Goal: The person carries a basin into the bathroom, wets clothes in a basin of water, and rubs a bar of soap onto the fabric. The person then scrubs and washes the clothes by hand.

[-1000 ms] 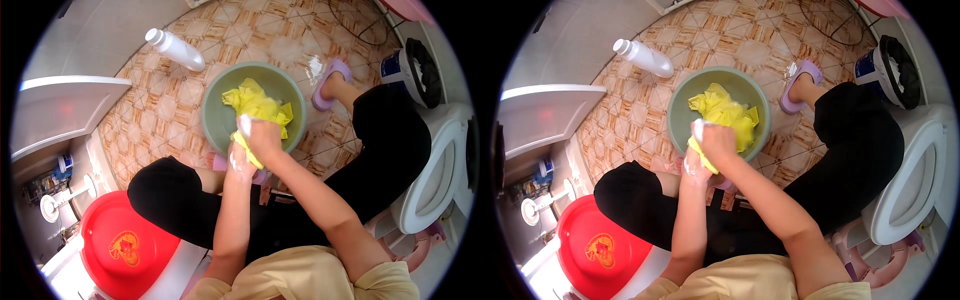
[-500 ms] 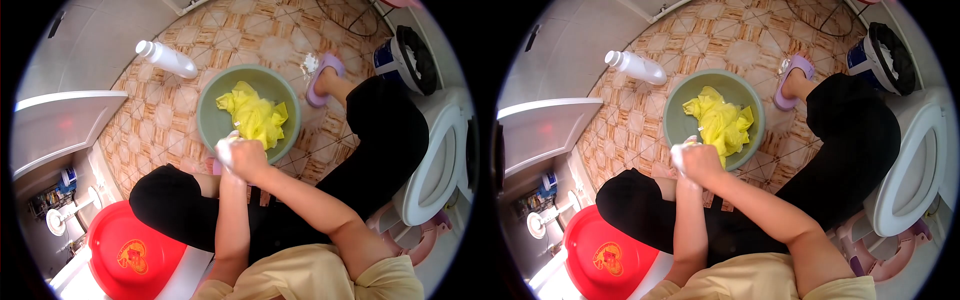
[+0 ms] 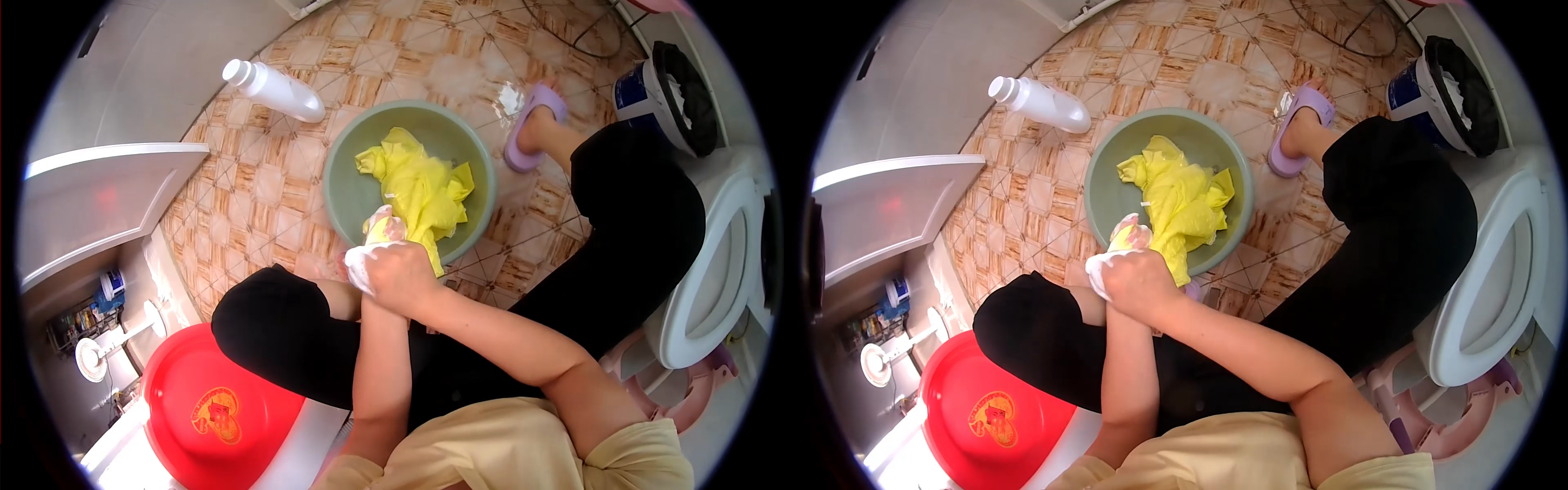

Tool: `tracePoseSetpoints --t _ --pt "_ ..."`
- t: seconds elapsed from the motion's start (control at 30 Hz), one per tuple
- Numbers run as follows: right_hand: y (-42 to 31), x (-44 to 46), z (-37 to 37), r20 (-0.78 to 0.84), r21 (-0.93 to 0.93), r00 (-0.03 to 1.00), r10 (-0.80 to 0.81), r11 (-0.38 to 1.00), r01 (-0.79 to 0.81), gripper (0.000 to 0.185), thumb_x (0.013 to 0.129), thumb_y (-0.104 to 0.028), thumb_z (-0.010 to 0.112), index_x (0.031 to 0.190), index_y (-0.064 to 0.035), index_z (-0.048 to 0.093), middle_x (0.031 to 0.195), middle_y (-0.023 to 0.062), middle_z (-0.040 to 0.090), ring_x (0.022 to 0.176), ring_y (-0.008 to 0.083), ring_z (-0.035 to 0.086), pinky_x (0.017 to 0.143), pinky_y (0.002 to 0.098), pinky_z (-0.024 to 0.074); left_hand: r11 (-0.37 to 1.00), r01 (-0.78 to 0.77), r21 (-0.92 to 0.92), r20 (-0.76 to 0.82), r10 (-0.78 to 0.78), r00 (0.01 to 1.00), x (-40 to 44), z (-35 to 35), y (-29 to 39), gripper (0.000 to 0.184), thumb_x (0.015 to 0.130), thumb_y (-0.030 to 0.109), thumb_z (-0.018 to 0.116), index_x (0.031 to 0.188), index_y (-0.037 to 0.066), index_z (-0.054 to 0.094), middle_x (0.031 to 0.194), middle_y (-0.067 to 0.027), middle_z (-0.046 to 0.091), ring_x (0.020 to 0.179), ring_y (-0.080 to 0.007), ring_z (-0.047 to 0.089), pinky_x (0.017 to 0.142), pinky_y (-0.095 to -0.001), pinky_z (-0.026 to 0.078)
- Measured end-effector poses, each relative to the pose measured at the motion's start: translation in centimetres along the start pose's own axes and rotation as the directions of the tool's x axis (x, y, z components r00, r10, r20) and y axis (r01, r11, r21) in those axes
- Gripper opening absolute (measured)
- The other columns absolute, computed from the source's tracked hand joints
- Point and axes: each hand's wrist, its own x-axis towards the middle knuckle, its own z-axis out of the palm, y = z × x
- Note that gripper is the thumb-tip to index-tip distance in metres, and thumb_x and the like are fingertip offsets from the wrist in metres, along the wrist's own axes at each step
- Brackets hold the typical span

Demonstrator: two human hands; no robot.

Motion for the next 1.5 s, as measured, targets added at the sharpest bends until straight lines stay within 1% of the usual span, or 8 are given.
tracePoseSetpoints --t 0.13,0.3,0.4,0.57,0.93,1.27,1.33,1.5 --pt "2.6 4.0 -1.8 0.22 -0.274 0.772 0.596 0.797 -0.538 0.016 0.075 -0.022 0.061 0.064 -0.0102 0.058 0.062 0.0095 0.06 0.053 0.0231 0.059 0.049 0.0363 0.0459 0.91 -0.071 0.409 -0.78 0.389 0.49 4.2 10.3 -3.9 0.027 0.094 0.034 0.048 0.103 0.011 0.057 0.097 -0.0041 0.061 0.086 -0.0176 0.06 0.075 -0.0321 0.051" --pt "1.0 1.3 -1.3 -0.066 0.151 0.997 0.045 0.988 -0.035 0.017 0.078 -0.022 0.059 0.068 -0.0086 0.061 0.053 0.0119 0.055 0.047 0.0303 0.056 0.047 0.0413 0.0439 0.996 0.053 -0.074 0.275 -0.031 0.961 1.0 -1.0 -0.1 0.031 0.094 0.033 0.047 0.112 0.008 0.054 0.104 -0.0054 0.06 0.091 -0.0188 0.06 0.078 -0.0333 0.052" --pt "3.8 4.0 -2.5 0.253 -0.071 0.749 0.612 0.784 -0.617 0.009 0.073 -0.019 0.062 0.068 -0.0111 0.062 0.054 0.0091 0.055 0.051 0.0263 0.059 0.049 0.0386 0.0458 0.92 -0.12 0.374 -0.819 0.388 0.422 4.8 11.0 -4.0 0.028 0.094 0.033 0.046 0.086 0.01 0.06 0.082 -0.0059 0.062 0.073 -0.0186 0.06 0.062 -0.0322 0.05" --pt "0.3 1.4 -2.3 0.043 0.142 0.996 0.083 0.986 -0.088 0.024 0.076 -0.026 0.062 0.062 -0.0064 0.059 0.059 0.0143 0.059 0.053 0.0323 0.058 0.051 0.0408 0.0459 0.993 0.051 -0.103 0.111 -0.039 0.993 1.9 1.2 -0.4 0.025 0.096 0.025 0.042 0.111 0.009 0.054 0.096 -0.0069 0.06 0.082 -0.0201 0.06 0.075 -0.0316 0.053" --pt "5.9 5.2 -4.5 0.193 0.872 0.694 0.693 0.203 -0.445 0.02 0.081 -0.014 0.065 0.094 0.0004 0.067 0.063 0.0129 0.062 0.055 0.0112 0.052 0.053 0.0283 0.0428 0.915 -0.183 0.361 -0.771 0.403 0.494 6.3 13.8 -3.1 0.026 0.095 0.026 0.042 0.107 0.007 0.055 0.097 -0.0067 0.064 0.086 -0.0211 0.063 0.075 -0.0361 0.052" --pt "4.2 3.4 -2.1 0.204 0.041 0.861 0.465 0.875 -0.482 0.01 0.07 -0.017 0.068 0.068 -0.0094 0.062 0.06 0.012 0.058 0.056 0.0264 0.06 0.048 0.0365 0.0464 0.916 -0.118 0.385 -0.787 0.392 0.476 4.3 10.8 -3.5 0.018 0.095 0.024 0.046 0.099 0.008 0.054 0.086 -0.0014 0.056 0.077 -0.0128 0.055 0.064 -0.0276 0.046" --pt "1.2 2.0 -1.8 0.009 0.117 0.995 0.102 0.988 -0.102 0.012 0.073 -0.019 0.065 0.07 -0.008 0.062 0.059 0.0131 0.057 0.054 0.0292 0.058 0.048 0.0377 0.0453 0.963 -0.247 0.108 0.008 0.248 0.969 2.7 6.6 -1.4 0.024 0.095 0.025 0.046 0.107 0.006 0.054 0.101 -0.0046 0.059 0.092 -0.0159 0.058 0.076 -0.029 0.05" --pt "5.1 3.9 -2.5 0.11 0.08 0.911 0.397 0.91 -0.407 0.013 0.076 -0.019 0.065 0.069 -0.0092 0.062 0.059 0.011 0.057 0.052 0.029 0.058 0.049 0.0386 0.0456 0.915 -0.121 0.384 -0.767 0.389 0.511 5.4 13.2 -3.8 0.018 0.095 0.03 0.045 0.094 0.013 0.051 0.08 0.0 0.057 0.074 -0.0151 0.058 0.063 -0.0306 0.049"
